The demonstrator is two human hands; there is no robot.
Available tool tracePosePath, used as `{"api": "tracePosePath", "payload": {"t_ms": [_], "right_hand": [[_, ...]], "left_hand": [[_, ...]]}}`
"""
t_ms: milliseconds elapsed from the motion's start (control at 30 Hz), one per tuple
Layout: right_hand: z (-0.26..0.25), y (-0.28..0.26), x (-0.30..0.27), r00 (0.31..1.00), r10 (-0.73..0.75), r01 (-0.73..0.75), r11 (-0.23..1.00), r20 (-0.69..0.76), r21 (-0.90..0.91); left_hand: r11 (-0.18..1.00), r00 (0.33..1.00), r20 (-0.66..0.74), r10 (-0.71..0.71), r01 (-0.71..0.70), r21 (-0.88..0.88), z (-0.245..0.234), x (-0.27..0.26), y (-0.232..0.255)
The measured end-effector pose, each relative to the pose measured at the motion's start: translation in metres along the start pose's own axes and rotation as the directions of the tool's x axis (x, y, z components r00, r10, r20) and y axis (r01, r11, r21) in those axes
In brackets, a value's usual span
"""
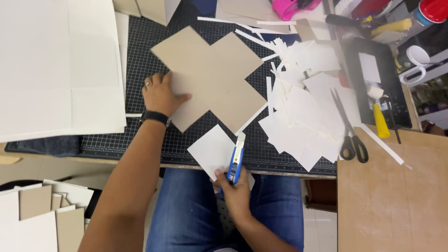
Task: Cutting out cardboard templates using a utility knife and scissors on a cutting mat
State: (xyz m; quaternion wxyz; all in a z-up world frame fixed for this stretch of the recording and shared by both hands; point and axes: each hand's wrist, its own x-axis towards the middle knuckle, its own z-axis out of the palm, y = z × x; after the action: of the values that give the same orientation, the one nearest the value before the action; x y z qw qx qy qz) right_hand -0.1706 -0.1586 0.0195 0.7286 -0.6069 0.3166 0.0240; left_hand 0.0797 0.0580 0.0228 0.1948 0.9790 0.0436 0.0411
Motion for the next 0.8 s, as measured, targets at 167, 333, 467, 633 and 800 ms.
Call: {"api": "tracePosePath", "payload": {"t_ms": [167,333,467,633,800], "right_hand": [[0.008,0.011,0.011,1.0,0.004,-0.001,0.995,-0.029,0.103],[-0.049,-0.002,0.026,0.982,-0.184,0.187,0.975,-0.034,0.12],[-0.106,-0.066,0.029,0.869,-0.469,0.421,0.868,-0.157,-0.263],[-0.155,-0.108,0.07,0.8,-0.565,0.386,0.744,-0.203,-0.546],[-0.197,-0.094,0.122,0.766,-0.64,0.305,0.432,-0.051,-0.849]], "left_hand": [[0.987,0.989,0.029,-0.147,0.145,0.071,0.002,-0.004,-0.003],[0.956,0.944,0.179,-0.278,0.29,-0.047,-0.027,-0.024,0.005],[0.76,0.912,0.26,-0.318,0.409,-0.505,-0.013,-0.056,-0.025],[0.595,0.947,0.088,-0.31,0.265,-0.758,-0.02,-0.127,-0.03],[0.46,0.876,-0.095,-0.473,0.153,-0.874,-0.015,-0.22,-0.041]]}}
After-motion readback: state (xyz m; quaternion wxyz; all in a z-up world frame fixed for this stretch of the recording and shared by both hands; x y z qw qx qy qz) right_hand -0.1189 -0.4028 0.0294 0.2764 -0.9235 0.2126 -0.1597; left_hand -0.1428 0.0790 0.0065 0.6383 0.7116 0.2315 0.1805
